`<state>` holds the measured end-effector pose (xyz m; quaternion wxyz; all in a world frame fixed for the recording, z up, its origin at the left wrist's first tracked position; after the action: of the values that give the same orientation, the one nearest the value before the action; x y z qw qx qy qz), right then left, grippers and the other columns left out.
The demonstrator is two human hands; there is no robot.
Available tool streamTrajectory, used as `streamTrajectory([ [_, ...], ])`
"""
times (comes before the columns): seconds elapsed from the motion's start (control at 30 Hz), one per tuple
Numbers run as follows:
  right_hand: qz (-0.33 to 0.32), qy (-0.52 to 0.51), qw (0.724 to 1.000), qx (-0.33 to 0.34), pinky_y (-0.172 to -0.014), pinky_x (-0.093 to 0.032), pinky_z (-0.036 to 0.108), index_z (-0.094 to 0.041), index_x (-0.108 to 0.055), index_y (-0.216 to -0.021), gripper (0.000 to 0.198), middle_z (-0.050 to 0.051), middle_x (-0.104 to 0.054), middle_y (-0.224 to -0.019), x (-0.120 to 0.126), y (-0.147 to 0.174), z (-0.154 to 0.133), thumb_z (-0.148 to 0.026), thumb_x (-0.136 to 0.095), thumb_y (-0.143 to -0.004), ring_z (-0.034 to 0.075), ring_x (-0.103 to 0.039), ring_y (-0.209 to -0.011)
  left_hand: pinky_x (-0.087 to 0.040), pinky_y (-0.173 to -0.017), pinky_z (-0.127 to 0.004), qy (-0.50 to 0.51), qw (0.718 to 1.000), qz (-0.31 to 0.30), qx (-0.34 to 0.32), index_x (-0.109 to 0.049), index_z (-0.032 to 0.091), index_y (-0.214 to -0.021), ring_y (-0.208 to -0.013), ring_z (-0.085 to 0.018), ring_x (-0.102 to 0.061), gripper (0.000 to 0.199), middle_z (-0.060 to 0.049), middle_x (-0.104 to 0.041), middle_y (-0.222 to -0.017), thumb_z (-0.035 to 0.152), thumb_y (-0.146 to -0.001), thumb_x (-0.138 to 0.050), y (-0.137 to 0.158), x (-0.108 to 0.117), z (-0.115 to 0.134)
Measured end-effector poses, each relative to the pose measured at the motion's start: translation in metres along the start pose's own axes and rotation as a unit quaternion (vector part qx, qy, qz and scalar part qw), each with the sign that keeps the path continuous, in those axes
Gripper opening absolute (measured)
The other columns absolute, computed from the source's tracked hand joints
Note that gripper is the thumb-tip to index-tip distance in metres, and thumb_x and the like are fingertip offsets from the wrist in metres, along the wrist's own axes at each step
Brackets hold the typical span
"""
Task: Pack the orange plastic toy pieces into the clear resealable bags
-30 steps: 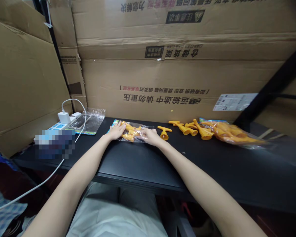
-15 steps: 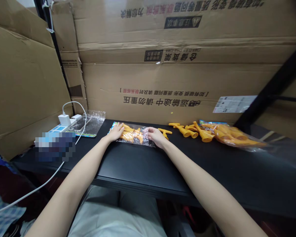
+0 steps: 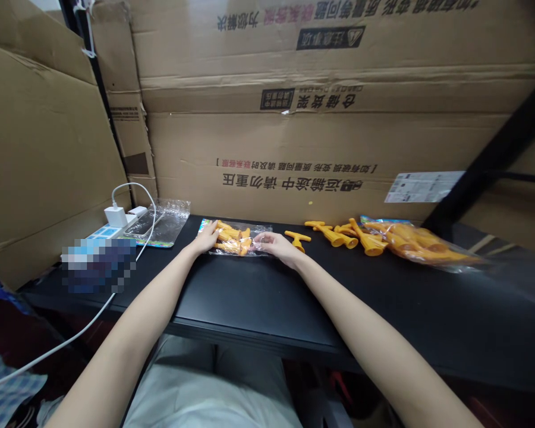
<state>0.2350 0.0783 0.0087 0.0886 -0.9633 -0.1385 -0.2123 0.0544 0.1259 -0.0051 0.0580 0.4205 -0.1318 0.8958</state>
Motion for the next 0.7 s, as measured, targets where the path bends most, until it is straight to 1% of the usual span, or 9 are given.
streamTrajectory([
  [0.07, 0.036, 0.072, 0.997, 0.018, -0.073, -0.047, 0.029, -0.014, -0.059, -0.083, 0.013, 0.006, -0.066, -0.085, 0.012, -0.001, -0.005, -0.018, -0.054, -0.072, 0.016, -0.061, -0.079, -0.012, -0.110, -0.032, -0.005, 1.000, 0.007, 0.004, -0.027, 0.015, -0.137, -0.134, -0.015, -0.013, 0.052, -0.004, -0.023, -0.145, 0.025, -0.086, -0.027, 0.000, 0.001, -0.003],
  [0.13, 0.108, 0.205, 0.972, 0.041, -0.074, -0.046, 0.030, -0.014, -0.061, -0.084, 0.017, 0.007, -0.065, -0.087, 0.034, 0.001, -0.016, -0.013, -0.048, -0.073, 0.017, -0.059, -0.080, -0.013, -0.109, -0.031, -0.005, 1.000, 0.008, 0.011, -0.027, 0.012, -0.137, -0.134, -0.015, -0.015, 0.052, -0.007, -0.023, -0.144, 0.025, -0.086, -0.028, -0.001, 0.000, -0.006],
  [0.2, 0.189, 0.352, 0.915, 0.060, -0.079, -0.044, 0.034, -0.015, -0.063, -0.089, 0.025, 0.010, -0.063, -0.096, 0.060, 0.010, -0.031, -0.009, -0.042, -0.075, 0.020, -0.057, -0.089, -0.013, -0.109, -0.030, -0.006, 1.000, 0.005, 0.015, -0.027, 0.011, -0.137, -0.134, -0.015, -0.015, 0.052, -0.007, -0.022, -0.145, 0.025, -0.086, -0.028, 0.000, 0.000, -0.006],
  [0.27, 0.240, 0.457, 0.855, 0.041, -0.083, -0.041, 0.039, -0.015, -0.063, -0.095, 0.032, 0.013, -0.060, -0.103, 0.085, 0.019, -0.036, -0.007, -0.039, -0.076, 0.024, -0.054, -0.097, -0.012, -0.109, -0.028, -0.006, 1.000, 0.001, 0.017, -0.027, 0.010, -0.137, -0.134, -0.014, -0.014, 0.052, -0.008, -0.021, -0.145, 0.025, -0.087, -0.028, 0.000, 0.000, -0.006],
  [0.37, 0.214, 0.542, 0.811, -0.054, -0.086, -0.037, 0.049, -0.018, -0.062, -0.104, 0.039, 0.014, -0.057, -0.111, 0.114, 0.022, -0.010, -0.006, -0.042, -0.073, 0.029, -0.048, -0.106, -0.011, -0.109, -0.027, -0.003, 1.000, 0.001, 0.019, -0.027, 0.008, -0.137, -0.134, -0.014, -0.014, 0.052, -0.008, -0.021, -0.145, 0.024, -0.087, -0.028, 0.001, 0.002, -0.005],
  [0.43, 0.155, 0.566, 0.804, -0.099, -0.087, -0.034, 0.054, -0.022, -0.056, -0.116, 0.051, 0.014, -0.049, -0.124, 0.121, 0.020, 0.016, -0.005, -0.046, -0.070, 0.032, -0.042, -0.114, -0.012, -0.109, -0.027, -0.004, 1.000, 0.005, 0.018, -0.028, 0.009, -0.136, -0.134, -0.014, -0.015, 0.052, -0.008, -0.022, -0.145, 0.024, -0.087, -0.028, 0.002, 0.006, -0.006],
  [0.53, 0.084, 0.570, 0.812, -0.095, -0.089, -0.033, 0.053, -0.032, -0.047, -0.125, 0.066, 0.010, -0.034, -0.138, 0.114, 0.013, 0.042, -0.005, -0.049, -0.066, 0.032, -0.035, -0.121, -0.014, -0.108, -0.027, -0.009, 1.000, 0.015, 0.016, -0.031, 0.014, -0.135, -0.133, -0.014, -0.018, 0.050, -0.004, -0.026, -0.144, 0.024, -0.086, -0.028, 0.004, 0.012, -0.007],
  [0.6, 0.061, 0.563, 0.822, -0.062, -0.091, -0.033, 0.050, -0.034, -0.052, -0.121, 0.060, 0.007, -0.032, -0.140, 0.105, 0.009, 0.046, -0.007, -0.049, -0.067, 0.031, -0.034, -0.122, -0.014, -0.108, -0.028, -0.009, 1.000, 0.018, 0.013, -0.033, 0.018, -0.135, -0.132, -0.014, -0.021, 0.050, -0.001, -0.029, -0.143, 0.024, -0.086, -0.028, 0.004, 0.014, -0.007],
  [0.7, 0.055, 0.554, 0.831, -0.010, -0.087, -0.036, 0.046, -0.031, -0.062, -0.108, 0.043, 0.006, -0.041, -0.133, 0.093, 0.005, 0.039, -0.012, -0.047, -0.072, 0.029, -0.037, -0.117, -0.015, -0.108, -0.028, -0.004, 1.000, 0.019, -0.003, -0.034, 0.019, -0.134, -0.132, -0.014, -0.023, 0.049, 0.000, -0.031, -0.142, 0.024, -0.086, -0.028, 0.003, 0.014, -0.007],
])
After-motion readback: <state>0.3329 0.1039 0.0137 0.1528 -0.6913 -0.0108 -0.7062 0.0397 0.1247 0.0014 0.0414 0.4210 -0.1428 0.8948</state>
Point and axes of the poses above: each hand's wrist, its own y-axis away from the middle knuckle, its own x-axis out of the back of the hand, z = x × y, the point moved 10 cm from there along -y, towards the middle knuckle
